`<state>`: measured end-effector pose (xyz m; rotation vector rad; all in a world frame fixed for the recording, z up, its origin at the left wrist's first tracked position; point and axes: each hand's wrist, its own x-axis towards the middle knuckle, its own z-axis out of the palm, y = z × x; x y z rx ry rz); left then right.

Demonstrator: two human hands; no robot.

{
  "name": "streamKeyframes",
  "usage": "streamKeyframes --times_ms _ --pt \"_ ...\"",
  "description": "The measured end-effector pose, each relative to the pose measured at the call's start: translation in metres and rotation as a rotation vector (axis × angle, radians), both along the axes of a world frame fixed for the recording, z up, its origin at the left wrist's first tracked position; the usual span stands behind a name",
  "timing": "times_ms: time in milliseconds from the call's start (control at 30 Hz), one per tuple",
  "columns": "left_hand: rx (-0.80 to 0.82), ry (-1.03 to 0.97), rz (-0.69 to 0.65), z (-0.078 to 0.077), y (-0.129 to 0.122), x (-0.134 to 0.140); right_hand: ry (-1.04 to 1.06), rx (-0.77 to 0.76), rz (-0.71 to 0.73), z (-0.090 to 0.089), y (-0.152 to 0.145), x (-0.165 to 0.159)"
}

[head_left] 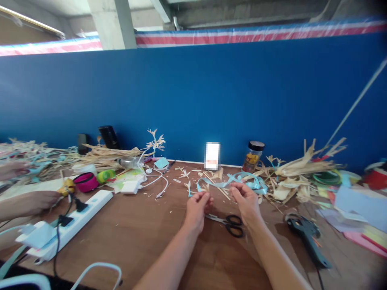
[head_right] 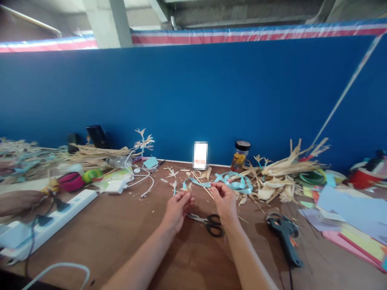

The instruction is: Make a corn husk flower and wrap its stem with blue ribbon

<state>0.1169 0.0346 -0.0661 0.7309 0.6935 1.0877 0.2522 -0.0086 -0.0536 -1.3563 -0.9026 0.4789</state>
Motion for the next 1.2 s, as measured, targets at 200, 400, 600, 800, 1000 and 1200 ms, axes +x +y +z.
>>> streamKeyframes --times_ms 200,400,600,800,1000,1200 --pt "-0.275 -0.245 -0.073 0.004 0.011 -0.010 -0.304 -0.055 0.098 0.001 -0.012 -0.023" --pt "-0.332 -0.243 -0.123 0.001 0.009 -0.009 -0.390 -0.081 0.157 -0.005 -0.014 -0.038" --pt "-0.293 -0.263 -0.160 -0.001 0.009 -0.008 -0.452 -0.114 0.205 -0.011 -0.014 -0.042" --pt "-0.252 -0.300 -0.239 -0.004 0.009 -0.007 -0.422 -0.106 0.198 -0.013 -0.013 -0.045" --pt "-0.306 -0.307 -0.191 -0.005 0.011 -0.007 -0.400 -0.071 0.212 -0.019 -0.012 -0.045" --pt "-0.321 -0.341 -0.213 -0.002 0.010 -0.008 -0.390 -0.034 0.217 -0.018 -0.012 -0.045"
